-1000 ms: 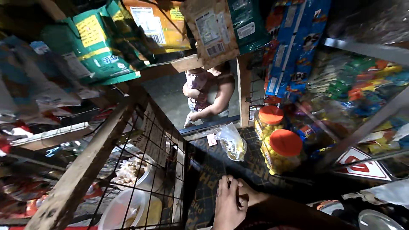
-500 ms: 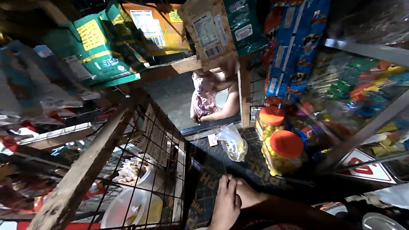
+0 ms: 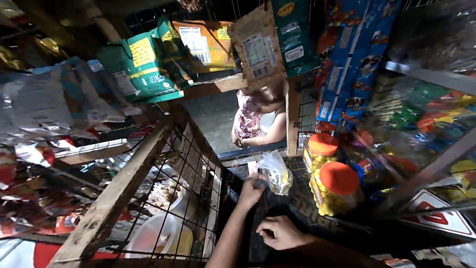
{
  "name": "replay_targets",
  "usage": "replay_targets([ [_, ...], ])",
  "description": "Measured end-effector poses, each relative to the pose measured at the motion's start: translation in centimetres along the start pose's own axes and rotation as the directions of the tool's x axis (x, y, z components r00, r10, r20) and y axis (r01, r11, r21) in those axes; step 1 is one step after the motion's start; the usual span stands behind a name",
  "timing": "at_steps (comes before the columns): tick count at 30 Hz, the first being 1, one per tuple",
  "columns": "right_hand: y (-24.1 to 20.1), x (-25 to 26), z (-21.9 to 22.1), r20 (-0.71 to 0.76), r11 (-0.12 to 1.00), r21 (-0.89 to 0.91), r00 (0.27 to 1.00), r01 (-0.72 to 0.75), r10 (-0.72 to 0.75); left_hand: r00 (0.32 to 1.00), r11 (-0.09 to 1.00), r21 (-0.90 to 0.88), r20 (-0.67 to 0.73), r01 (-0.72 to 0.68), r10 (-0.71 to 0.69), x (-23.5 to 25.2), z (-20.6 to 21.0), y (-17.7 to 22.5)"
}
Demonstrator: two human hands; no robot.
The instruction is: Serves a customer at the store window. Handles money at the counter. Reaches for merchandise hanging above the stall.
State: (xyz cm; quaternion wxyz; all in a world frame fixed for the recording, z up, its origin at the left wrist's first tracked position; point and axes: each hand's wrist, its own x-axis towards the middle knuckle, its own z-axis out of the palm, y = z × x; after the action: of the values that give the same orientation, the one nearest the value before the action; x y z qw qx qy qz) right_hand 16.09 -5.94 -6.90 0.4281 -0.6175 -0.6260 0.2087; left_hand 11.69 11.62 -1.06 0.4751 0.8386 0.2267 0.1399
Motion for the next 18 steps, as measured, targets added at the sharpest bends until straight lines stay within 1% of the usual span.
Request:
replay_targets([
  [1,0.0,0.0,0.1,0.011,1.000,-0.003,1.000,0.021,-0.021,0.995,0.993,0.101,-0.081,0.060,-0.052,0.9,0.1,0.1],
  [3,0.1,-0.1,0.1,0.025,0.999,0.008,0.999,0.036,-0.036,0.972,0.937,0.310,-0.215,0.160,-0.094,2.7,0.4,-0.3],
  [4,0.1,-0.1,0.2,0.019,0.999,0.011,0.999,0.047,-0.047,0.963,0.912,0.367,-0.254,0.184,-0.092,3.5,0.6,-0.6],
  [6,-0.2,-0.2,0.1,0.018,0.999,0.010,0.998,0.053,-0.053,0.949,0.892,0.422,-0.316,0.160,-0.020,4.9,1.0,-1.7],
  [8,-0.4,-0.3,0.1,0.026,0.999,0.005,0.998,0.052,-0.052,0.952,0.862,0.476,-0.306,0.173,-0.022,6.1,1.1,-2.1],
  [12,-1.3,-0.6,-0.2,0.116,0.999,-0.024,0.993,0.025,-0.022,0.957,0.779,0.572,-0.264,0.256,-0.120,7.3,1.2,-2.0],
  [15,-1.2,-0.9,0.2,0.099,0.998,-0.016,0.993,0.066,-0.064,0.947,0.731,0.606,-0.257,0.314,-0.194,7.4,1.4,-1.9],
  [18,-1.0,-1.0,0.3,0.092,0.995,-0.012,0.991,0.095,-0.093,0.942,0.726,0.601,-0.243,0.333,-0.231,7.2,1.2,-1.6],
])
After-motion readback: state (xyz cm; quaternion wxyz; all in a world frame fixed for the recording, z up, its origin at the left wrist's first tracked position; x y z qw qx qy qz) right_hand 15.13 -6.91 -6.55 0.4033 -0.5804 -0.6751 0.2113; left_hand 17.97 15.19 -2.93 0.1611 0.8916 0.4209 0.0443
